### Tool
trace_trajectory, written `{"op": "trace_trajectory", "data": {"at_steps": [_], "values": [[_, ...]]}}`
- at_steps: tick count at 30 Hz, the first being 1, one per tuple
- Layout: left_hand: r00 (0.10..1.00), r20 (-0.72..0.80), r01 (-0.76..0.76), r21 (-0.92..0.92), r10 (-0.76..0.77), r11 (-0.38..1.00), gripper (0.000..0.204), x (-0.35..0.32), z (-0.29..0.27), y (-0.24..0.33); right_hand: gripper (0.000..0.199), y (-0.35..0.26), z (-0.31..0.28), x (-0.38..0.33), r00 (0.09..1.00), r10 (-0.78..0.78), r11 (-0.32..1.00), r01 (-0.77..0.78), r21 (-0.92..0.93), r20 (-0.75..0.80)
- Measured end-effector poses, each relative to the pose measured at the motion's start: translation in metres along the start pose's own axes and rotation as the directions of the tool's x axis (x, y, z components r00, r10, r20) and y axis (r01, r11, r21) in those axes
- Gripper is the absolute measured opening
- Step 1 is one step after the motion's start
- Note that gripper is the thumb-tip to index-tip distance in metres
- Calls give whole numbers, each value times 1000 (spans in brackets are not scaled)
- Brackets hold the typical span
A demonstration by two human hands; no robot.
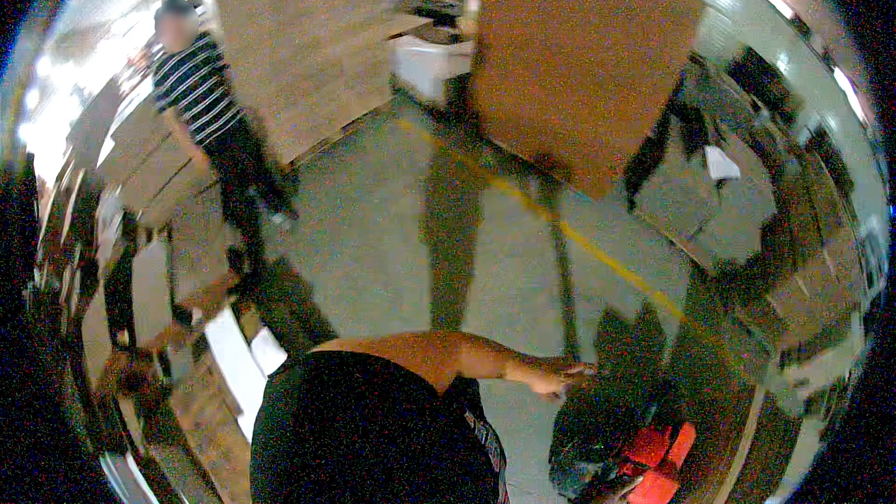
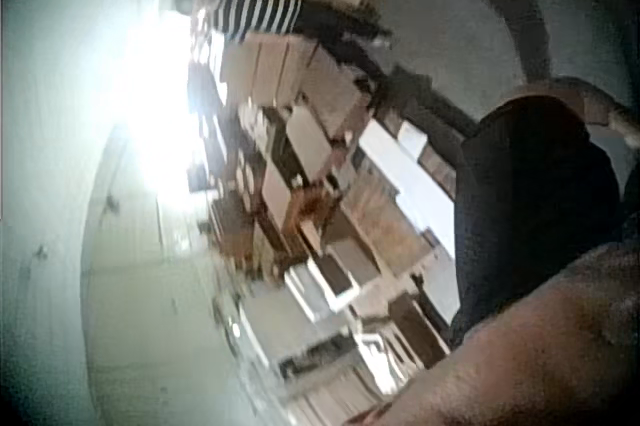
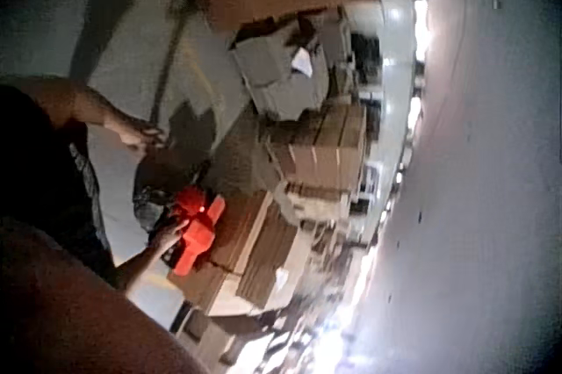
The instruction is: The person operates a red electric pallet jack in a warehouse, maneuvering it through aisles of stacked wooden boards and cardboard boxes. They engage the forks under a pallet, lift the load, and transport it to a different location within the facility.
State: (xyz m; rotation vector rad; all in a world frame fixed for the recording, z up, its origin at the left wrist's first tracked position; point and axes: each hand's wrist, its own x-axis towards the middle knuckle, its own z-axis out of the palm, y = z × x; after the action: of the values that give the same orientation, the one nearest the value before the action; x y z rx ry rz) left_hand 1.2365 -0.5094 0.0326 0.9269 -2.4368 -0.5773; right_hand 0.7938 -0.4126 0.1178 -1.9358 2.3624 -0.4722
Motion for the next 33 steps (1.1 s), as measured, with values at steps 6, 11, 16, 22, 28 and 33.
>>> {"op": "trace_trajectory", "data": {"at_steps": [6,11,16,22,28,33], "values": [[579,76,813,24,-812,582,92,-236,92,23,45,-61,-16,42,984,28,934,-89,347,176],[293,185,956,-43,-938,290,80,-383,33,3,38,-107,-92,28,966,145,911,-215,352,215],[215,443,972,-180,-870,149,69,-455,-91,-56,47,-353,-96,55,947,99,987,-134,94,306],[242,548,970,-136,-801,200,58,-319,-178,-191,107,-429,-122,103,846,372,630,-533,565,383],[453,437,870,-408,-777,278,51,-151,-216,-248,100,-453,-98,104,862,377,678,-506,533,339],[715,66,511,-729,-696,456,50,45,-225,-173,85,-430,-140,56,882,280,778,-440,449,378]]}}
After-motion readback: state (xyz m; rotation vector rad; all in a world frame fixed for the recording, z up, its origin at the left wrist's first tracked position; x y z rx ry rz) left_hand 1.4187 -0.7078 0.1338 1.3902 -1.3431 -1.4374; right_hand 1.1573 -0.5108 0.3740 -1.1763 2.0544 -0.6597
